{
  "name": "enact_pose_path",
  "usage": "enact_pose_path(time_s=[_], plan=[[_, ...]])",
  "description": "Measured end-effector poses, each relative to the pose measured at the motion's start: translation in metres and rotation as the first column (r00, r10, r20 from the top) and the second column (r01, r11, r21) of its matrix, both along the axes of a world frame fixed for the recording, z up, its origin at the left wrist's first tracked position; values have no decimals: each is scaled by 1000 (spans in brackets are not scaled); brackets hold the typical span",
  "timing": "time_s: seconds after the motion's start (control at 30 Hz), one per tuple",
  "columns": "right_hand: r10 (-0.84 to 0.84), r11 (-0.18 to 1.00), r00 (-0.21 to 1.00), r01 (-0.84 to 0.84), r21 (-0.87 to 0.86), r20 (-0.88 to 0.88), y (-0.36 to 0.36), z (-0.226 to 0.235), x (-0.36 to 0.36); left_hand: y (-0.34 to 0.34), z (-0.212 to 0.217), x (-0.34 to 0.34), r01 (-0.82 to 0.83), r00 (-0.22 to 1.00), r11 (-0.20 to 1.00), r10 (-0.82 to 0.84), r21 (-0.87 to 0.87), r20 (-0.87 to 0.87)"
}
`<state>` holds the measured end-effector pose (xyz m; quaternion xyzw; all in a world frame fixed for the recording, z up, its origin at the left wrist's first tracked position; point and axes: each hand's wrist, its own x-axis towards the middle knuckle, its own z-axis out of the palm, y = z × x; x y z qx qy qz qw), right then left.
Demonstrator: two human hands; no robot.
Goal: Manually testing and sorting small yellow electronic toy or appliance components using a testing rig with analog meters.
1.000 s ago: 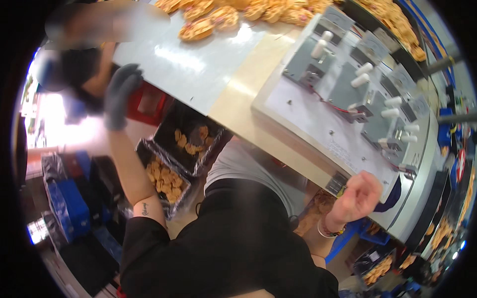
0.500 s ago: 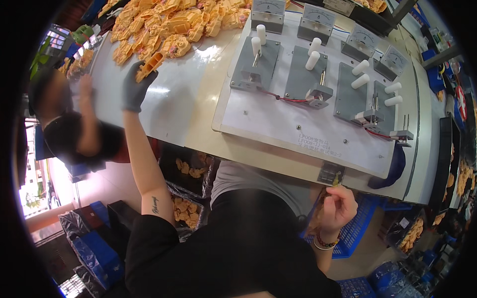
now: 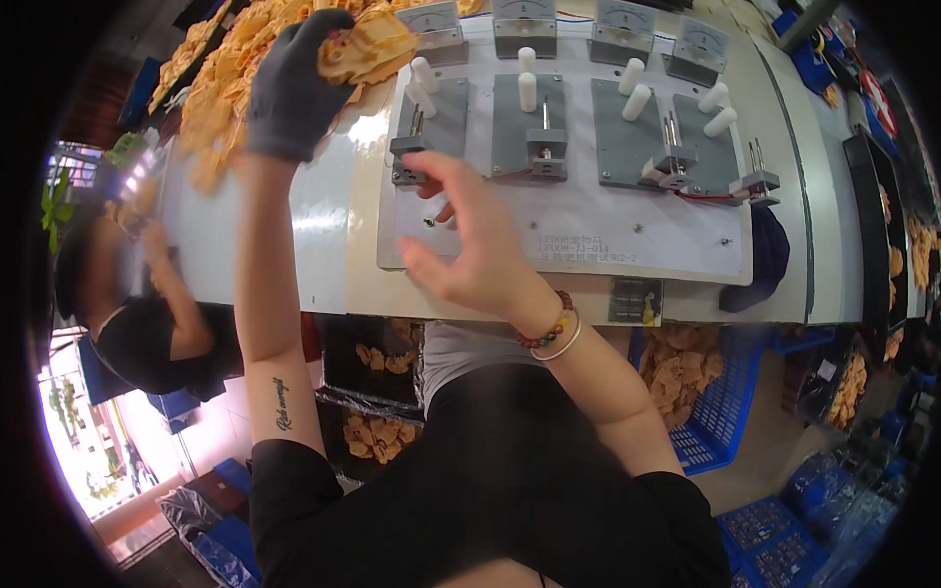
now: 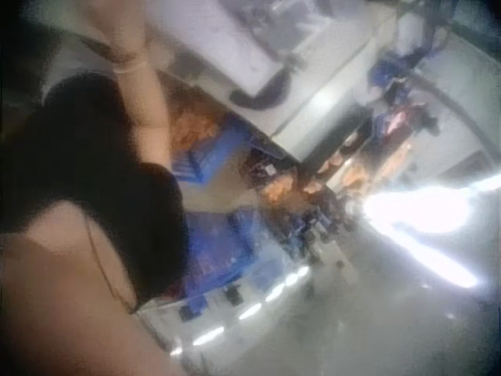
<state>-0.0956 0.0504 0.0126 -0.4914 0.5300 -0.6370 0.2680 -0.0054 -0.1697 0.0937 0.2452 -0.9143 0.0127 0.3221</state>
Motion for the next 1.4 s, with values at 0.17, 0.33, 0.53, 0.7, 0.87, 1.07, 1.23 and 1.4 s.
enact_pose_path(time_s=[0.17, 0.33, 0.53, 0.7, 0.87, 1.07, 1.23, 1.4], plan=[[88, 993, 982, -99, -61, -166, 4, 4, -6, -3, -9, -32, -36, 992, 979, 59, -201, 108], [171, 985, 984, -172, -23, -49, 4, 4, -8, -10, -1, -24, 5, 994, 901, 43, -434, 102], [195, 980, 981, -195, -43, -2, 1, 4, -7, -5, -10, -23, 89, 971, 902, 17, -423, 239], [119, 981, 985, -136, -135, -125, -2, -3, -6, 26, -12, -16, 230, 973, 871, -198, -434, 119], [108, 979, 984, -130, -155, -145, -3, -3, -5, 60, -39, -5, 375, 926, 923, -377, -84, -12], [100, 979, 982, -125, -160, -157, -5, -4, -5, 30, -47, 1, 455, 863, 842, -497, -289, -87], [107, 980, 979, -133, -150, -173, -2, -2, -5, 32, -15, 4, 495, 862, 869, -494, -25, -112], [101, 980, 978, -130, -153, -185, -3, -2, -4, 18, -36, -12, 589, 797, 774, -511, 232, -321]])
